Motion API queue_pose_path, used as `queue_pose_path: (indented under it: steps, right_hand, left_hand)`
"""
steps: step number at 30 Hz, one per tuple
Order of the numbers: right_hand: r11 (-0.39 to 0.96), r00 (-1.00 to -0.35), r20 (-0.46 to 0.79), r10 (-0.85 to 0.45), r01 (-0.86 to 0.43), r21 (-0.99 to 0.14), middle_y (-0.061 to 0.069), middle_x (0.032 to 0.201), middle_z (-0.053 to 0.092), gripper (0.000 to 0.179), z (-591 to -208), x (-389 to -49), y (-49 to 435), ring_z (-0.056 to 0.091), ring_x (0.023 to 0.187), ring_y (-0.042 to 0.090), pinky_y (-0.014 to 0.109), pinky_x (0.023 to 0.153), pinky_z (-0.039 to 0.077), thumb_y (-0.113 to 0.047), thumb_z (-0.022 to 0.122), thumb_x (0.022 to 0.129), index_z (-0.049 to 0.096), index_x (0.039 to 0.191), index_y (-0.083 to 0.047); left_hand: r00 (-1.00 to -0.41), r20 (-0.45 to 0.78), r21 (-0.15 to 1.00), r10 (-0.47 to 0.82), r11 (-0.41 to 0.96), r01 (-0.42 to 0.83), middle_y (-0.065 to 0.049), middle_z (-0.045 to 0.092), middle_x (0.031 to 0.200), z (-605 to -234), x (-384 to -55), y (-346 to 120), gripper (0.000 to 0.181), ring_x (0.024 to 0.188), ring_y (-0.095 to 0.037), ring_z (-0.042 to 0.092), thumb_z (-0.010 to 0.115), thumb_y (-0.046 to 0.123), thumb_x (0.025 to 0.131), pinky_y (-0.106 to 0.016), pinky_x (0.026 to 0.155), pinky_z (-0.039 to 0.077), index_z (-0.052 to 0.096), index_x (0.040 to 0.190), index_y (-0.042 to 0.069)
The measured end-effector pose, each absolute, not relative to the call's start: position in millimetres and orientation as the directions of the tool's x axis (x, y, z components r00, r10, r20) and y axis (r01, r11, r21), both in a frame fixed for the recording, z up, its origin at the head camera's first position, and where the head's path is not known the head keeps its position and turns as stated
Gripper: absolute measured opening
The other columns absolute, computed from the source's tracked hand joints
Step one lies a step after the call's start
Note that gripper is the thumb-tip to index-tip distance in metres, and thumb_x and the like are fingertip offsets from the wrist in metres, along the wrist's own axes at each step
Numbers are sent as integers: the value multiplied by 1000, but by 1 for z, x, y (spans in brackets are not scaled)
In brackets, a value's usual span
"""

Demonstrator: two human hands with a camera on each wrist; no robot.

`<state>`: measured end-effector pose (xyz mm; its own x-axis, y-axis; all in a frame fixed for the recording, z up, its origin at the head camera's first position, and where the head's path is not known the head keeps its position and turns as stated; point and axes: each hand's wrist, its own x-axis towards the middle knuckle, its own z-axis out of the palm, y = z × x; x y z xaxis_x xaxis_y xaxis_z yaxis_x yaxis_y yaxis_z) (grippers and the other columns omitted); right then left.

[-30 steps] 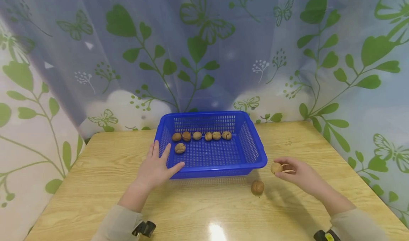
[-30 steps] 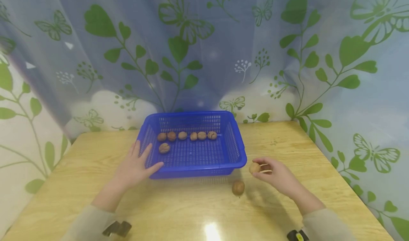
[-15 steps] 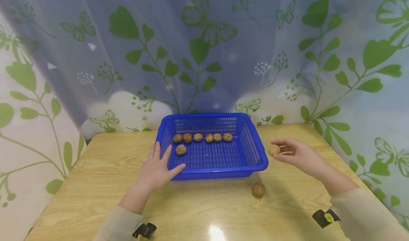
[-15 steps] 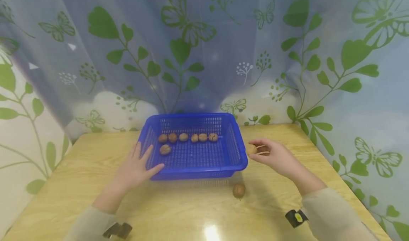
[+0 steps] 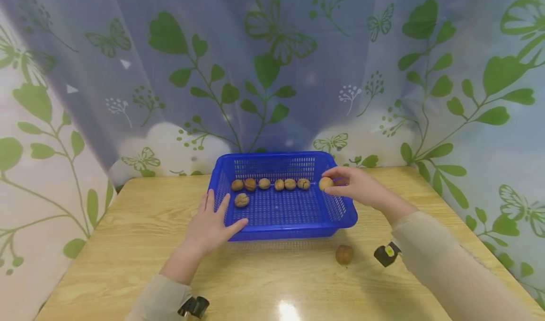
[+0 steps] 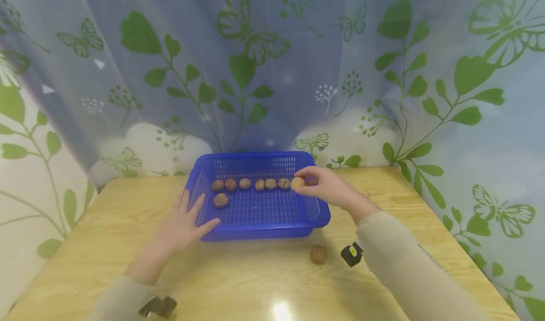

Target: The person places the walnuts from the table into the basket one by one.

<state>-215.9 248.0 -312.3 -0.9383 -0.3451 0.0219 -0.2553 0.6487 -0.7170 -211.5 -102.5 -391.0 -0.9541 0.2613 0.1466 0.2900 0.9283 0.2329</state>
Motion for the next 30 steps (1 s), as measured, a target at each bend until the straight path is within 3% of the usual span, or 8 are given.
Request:
queue_pose_path:
  steps: [9, 16, 30]
  right_hand:
    - [600, -896, 9, -444, -304, -740, 4, 109, 52, 40, -305, -259, 209, 47, 103, 21, 36, 82, 39, -25, 60, 79, 50, 113, -9]
    - [663, -893, -42, -447, -300, -686, -3, 108, 52, 40, -307, -291, 180, 47, 100, 15, 34, 84, 37, -33, 61, 77, 52, 112, -15]
    - [714, -856, -115, -504, -338, -614, -5, 107, 51, 37, -334, -335, 129, 47, 100, 12, 31, 83, 38, -30, 59, 79, 53, 112, -15]
  left_hand:
    - [-951, 151, 226, 270, 927, 299, -25, 1, 137, -390, -214, -101, 91, 124, -37, 0, 24, 75, 70, -55, 85, 29, 22, 135, 12]
    - [-953, 148, 219, 265, 931, 293, -25, 3, 137, -390, -213, -103, 93, 124, -38, 0, 22, 76, 69, -55, 86, 28, 23, 135, 11]
    - [-950, 158, 211, 268, 931, 298, -27, 6, 136, -390, -214, -101, 91, 123, -39, 4, 24, 75, 70, -55, 83, 30, 26, 134, 10]
